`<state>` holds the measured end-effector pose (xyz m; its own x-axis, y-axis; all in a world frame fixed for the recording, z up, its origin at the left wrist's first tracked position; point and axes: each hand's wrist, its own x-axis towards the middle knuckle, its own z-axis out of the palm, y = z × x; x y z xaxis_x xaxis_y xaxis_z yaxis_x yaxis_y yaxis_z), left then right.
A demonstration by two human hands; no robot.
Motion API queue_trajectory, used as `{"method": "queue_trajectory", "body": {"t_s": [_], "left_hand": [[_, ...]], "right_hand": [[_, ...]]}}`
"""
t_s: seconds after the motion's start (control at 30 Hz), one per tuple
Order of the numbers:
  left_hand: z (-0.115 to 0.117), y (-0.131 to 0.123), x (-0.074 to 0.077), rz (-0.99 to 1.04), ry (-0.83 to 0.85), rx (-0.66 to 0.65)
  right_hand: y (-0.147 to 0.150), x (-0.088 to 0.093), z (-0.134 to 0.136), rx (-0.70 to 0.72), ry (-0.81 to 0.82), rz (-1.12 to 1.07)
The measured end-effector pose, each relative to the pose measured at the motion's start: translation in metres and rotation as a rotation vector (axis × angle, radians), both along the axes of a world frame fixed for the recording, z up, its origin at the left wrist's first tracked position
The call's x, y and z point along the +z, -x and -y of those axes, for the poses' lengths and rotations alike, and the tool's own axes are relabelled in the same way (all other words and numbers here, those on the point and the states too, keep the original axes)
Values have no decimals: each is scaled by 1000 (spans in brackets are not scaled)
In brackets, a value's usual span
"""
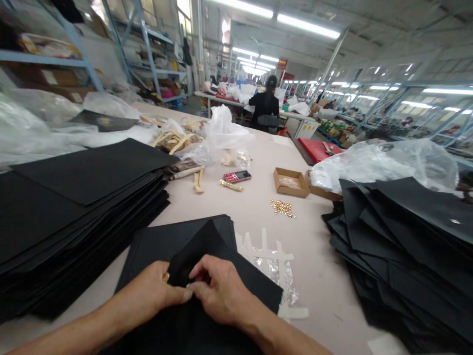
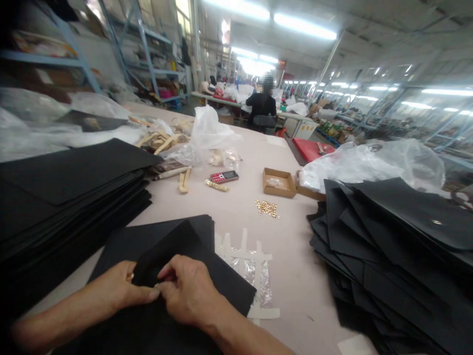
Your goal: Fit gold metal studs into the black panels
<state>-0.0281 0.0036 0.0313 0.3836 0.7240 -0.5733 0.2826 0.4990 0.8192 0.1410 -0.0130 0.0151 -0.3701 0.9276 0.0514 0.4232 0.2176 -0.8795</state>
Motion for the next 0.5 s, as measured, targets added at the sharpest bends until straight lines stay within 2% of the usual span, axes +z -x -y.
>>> {"method": "queue_trajectory", "body": {"t_s": [0.1, 0.17, 0.3, 0.4, 0.43, 0.5], "left_hand": [[1, -5, 7, 36, 11, -18], [3, -7, 16, 18, 7, -31], [10, -8, 38, -61, -78, -133], [15, -11, 53, -161, -338, -246], [16, -12, 59, -201, -481, -296], [18, -18, 73, -263, -891, -264]], "right_hand": [[-13, 6, -2, 80, 41, -4], [-36, 14, -7, 41, 16, 87], [-118, 26, -32, -325, -143, 365], [-186, 25, -54, -551, -176, 586], [-203, 22, -60, -578, -180, 652], [-227, 16, -69, -576, -182, 766]]}}
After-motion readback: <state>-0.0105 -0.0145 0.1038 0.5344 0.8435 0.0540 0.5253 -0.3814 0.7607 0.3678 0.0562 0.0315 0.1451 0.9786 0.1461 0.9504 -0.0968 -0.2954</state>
